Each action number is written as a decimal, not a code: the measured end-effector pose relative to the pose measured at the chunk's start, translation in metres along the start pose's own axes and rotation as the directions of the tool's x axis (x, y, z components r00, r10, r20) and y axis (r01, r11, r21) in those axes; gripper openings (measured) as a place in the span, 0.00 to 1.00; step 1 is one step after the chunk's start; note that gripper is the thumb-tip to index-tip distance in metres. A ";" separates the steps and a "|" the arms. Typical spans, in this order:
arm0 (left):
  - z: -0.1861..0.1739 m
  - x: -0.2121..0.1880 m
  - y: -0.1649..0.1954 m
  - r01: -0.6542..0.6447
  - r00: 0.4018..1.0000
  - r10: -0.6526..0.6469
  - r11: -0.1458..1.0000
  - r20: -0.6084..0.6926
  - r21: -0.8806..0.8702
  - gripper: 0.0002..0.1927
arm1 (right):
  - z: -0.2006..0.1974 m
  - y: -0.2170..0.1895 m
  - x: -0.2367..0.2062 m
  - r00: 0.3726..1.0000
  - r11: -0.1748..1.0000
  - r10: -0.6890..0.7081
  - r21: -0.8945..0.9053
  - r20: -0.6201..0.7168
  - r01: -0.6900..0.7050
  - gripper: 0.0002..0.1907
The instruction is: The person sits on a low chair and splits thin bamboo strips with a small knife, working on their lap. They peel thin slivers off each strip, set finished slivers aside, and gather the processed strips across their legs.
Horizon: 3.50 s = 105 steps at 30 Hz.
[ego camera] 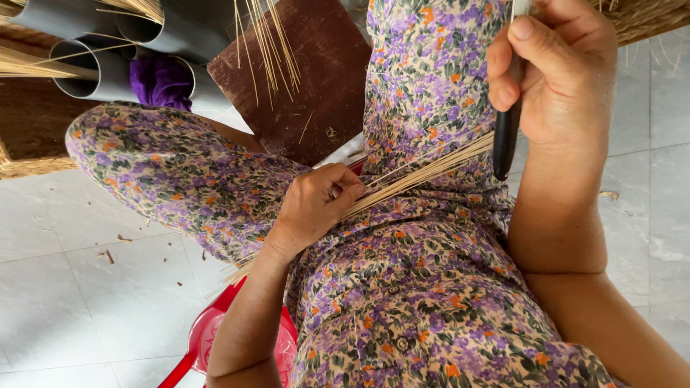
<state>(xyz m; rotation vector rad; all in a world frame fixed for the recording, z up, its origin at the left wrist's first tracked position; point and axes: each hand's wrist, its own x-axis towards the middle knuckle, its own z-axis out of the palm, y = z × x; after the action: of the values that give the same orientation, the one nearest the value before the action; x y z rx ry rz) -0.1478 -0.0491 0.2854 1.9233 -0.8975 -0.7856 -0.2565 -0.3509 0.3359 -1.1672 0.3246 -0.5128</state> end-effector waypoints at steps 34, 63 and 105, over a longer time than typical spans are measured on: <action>-0.233 0.069 0.087 -0.239 0.884 0.150 0.959 -0.443 -0.151 0.05 | 0.243 -0.037 0.154 0.861 0.952 0.158 -0.305 0.483 -0.003 0.11; -0.293 0.153 0.095 -0.166 0.910 0.094 0.975 -0.404 -0.147 0.04 | 0.226 -0.022 0.254 0.908 0.941 0.238 -0.313 0.344 -0.129 0.16; -0.348 0.141 0.070 -0.024 0.938 -0.145 0.878 -0.314 -0.478 0.08 | 0.124 -0.060 0.309 0.968 0.976 -0.136 0.141 -0.209 0.168 0.19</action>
<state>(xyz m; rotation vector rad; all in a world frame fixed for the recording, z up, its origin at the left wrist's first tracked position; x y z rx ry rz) 0.1835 -0.0416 0.4757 1.5817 -0.3814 -0.6096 0.0515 -0.4385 0.4435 -0.9931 0.3598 -0.7792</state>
